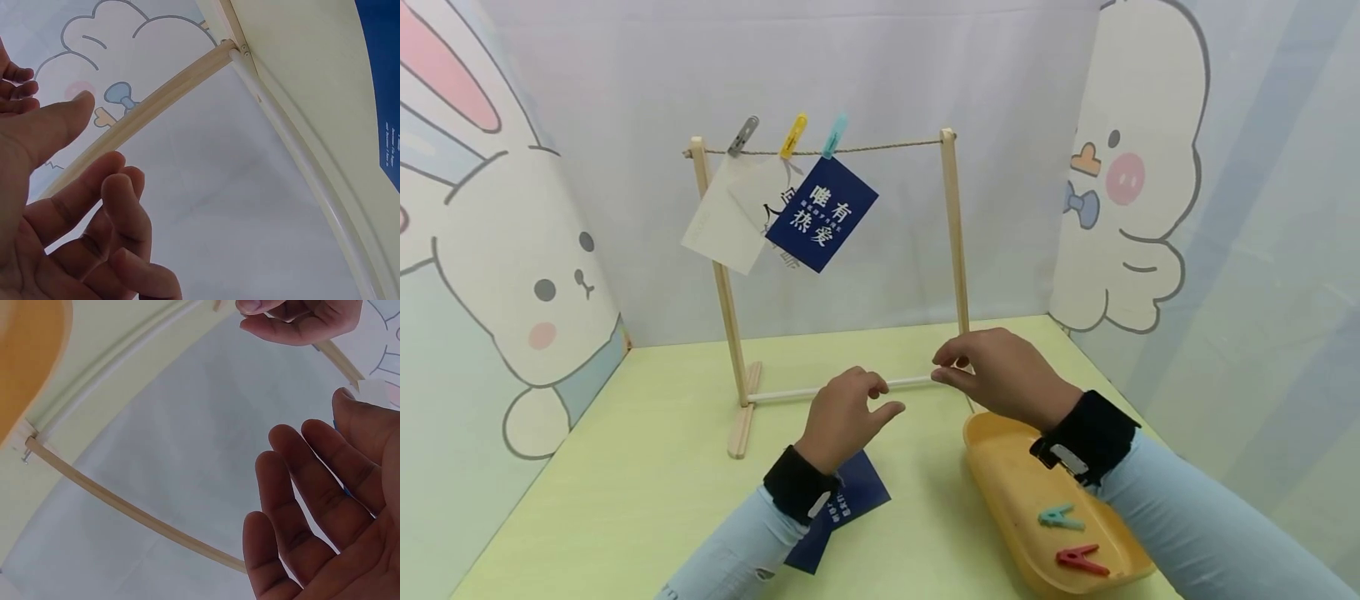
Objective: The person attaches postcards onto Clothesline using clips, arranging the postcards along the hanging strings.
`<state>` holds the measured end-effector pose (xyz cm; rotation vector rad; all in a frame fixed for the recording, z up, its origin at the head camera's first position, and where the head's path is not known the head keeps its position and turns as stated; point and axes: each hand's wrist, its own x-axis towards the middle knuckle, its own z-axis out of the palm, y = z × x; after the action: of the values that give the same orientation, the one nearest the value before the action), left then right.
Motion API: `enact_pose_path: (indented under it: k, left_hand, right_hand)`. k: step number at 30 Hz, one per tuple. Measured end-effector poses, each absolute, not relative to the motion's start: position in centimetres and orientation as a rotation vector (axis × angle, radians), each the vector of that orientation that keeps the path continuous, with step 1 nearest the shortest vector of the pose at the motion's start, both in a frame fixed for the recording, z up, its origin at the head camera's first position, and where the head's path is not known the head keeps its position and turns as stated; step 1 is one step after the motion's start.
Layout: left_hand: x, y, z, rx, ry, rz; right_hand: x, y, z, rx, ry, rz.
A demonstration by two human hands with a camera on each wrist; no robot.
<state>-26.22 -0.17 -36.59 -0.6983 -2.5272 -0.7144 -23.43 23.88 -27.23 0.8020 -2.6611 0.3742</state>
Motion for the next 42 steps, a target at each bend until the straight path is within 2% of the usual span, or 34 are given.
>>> enact_pose_path:
  k: [13,42]
  left_hand:
    - [-25.7,1.0,-37.8,-0.714,-2.582,-0.719]
    - [-24.4,3.4,-39.7,-0.994,-2.409,-0.530]
  right_hand:
    - [-22.5,24.6,-28.4,0.773,-2.692,0.392]
    - [-20.3,27.7,-31.3,0.668,-2.820,0.420]
